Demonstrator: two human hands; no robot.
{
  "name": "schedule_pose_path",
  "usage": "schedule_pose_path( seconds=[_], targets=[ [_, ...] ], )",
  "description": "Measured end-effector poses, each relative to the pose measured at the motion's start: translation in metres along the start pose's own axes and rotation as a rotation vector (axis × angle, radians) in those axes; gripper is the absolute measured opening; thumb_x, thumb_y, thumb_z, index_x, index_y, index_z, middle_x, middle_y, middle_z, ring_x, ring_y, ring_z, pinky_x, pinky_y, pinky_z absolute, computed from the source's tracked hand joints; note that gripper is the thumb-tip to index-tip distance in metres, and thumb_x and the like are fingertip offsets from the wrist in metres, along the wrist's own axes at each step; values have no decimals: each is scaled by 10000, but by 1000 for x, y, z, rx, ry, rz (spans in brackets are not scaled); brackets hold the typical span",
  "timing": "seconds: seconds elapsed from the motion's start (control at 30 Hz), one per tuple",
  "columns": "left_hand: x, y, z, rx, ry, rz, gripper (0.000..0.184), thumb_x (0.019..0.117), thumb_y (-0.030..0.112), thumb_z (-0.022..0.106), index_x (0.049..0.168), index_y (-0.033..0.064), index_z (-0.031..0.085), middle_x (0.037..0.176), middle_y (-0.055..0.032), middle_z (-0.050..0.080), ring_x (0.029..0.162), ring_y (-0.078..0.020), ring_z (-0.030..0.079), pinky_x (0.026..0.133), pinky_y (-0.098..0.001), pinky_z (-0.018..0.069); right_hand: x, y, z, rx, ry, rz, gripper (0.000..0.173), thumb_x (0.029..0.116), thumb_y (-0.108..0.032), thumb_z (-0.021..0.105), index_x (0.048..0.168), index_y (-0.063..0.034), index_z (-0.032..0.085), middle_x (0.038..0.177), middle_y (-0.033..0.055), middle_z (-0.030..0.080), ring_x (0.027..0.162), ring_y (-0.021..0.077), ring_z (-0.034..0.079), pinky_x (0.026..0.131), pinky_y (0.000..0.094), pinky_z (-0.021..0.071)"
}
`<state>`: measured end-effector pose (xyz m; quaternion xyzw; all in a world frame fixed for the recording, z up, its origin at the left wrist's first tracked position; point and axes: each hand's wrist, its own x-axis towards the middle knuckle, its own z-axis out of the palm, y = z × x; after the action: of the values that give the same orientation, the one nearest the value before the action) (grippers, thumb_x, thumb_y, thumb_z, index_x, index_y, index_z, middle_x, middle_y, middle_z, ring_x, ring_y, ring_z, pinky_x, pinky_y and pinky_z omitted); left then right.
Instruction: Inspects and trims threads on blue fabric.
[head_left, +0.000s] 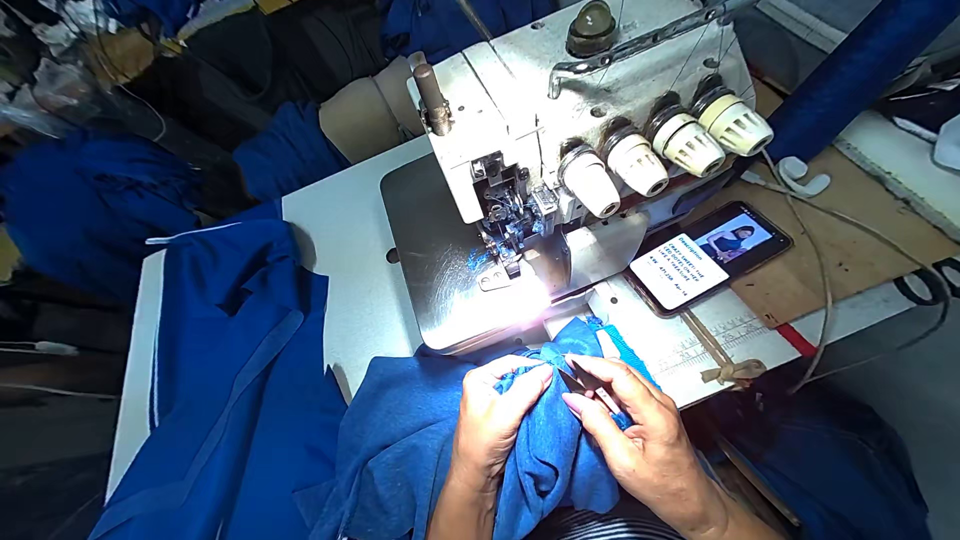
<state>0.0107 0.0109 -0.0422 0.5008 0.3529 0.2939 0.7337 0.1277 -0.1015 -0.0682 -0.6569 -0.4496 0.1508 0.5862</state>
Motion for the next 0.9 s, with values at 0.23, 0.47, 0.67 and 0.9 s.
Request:
schedule_pose_path(
  seconds=[0.23, 0.47, 0.67, 0.9],
  targets=[
    [1, -2, 0, 46, -2, 37, 79, 863, 48, 706, 813, 33, 765, 701, -66, 701, 649, -74, 673, 623, -217, 572, 3, -2, -1, -15, -21, 17, 282, 948, -157, 648, 1196, -34, 703, 933, -4, 681, 748, -22, 590, 686, 120, 517],
    [0, -2, 1, 43, -2, 43, 73, 859, 31, 707, 823, 34, 770, 714, -63, 707, 660, -70, 675, 630, -213, 573, 3, -4, -2, -30, -28, 34, 286, 943, -159, 646, 1194, -35, 705, 925, -11, 683, 736, -28, 583, 676, 114, 509],
    [1, -4, 1, 102, 0, 88, 65, 855, 35, 713, 826, 44, 771, 716, -44, 703, 662, -54, 664, 627, -194, 560, 4, -5, -4, -65, -43, 50, 287, 949, -174, 633, 1192, -38, 702, 934, -11, 687, 760, -22, 601, 701, 121, 524],
    [1, -2, -2, -44, -46, 6, 88, 873, 57, 699, 821, 33, 765, 717, -75, 708, 669, -82, 685, 651, -229, 583, -3, 5, 8, -109, 58, -155, 245, 973, -112, 642, 1198, -28, 691, 1032, 67, 687, 937, 54, 661, 837, 172, 562]
  ],
)
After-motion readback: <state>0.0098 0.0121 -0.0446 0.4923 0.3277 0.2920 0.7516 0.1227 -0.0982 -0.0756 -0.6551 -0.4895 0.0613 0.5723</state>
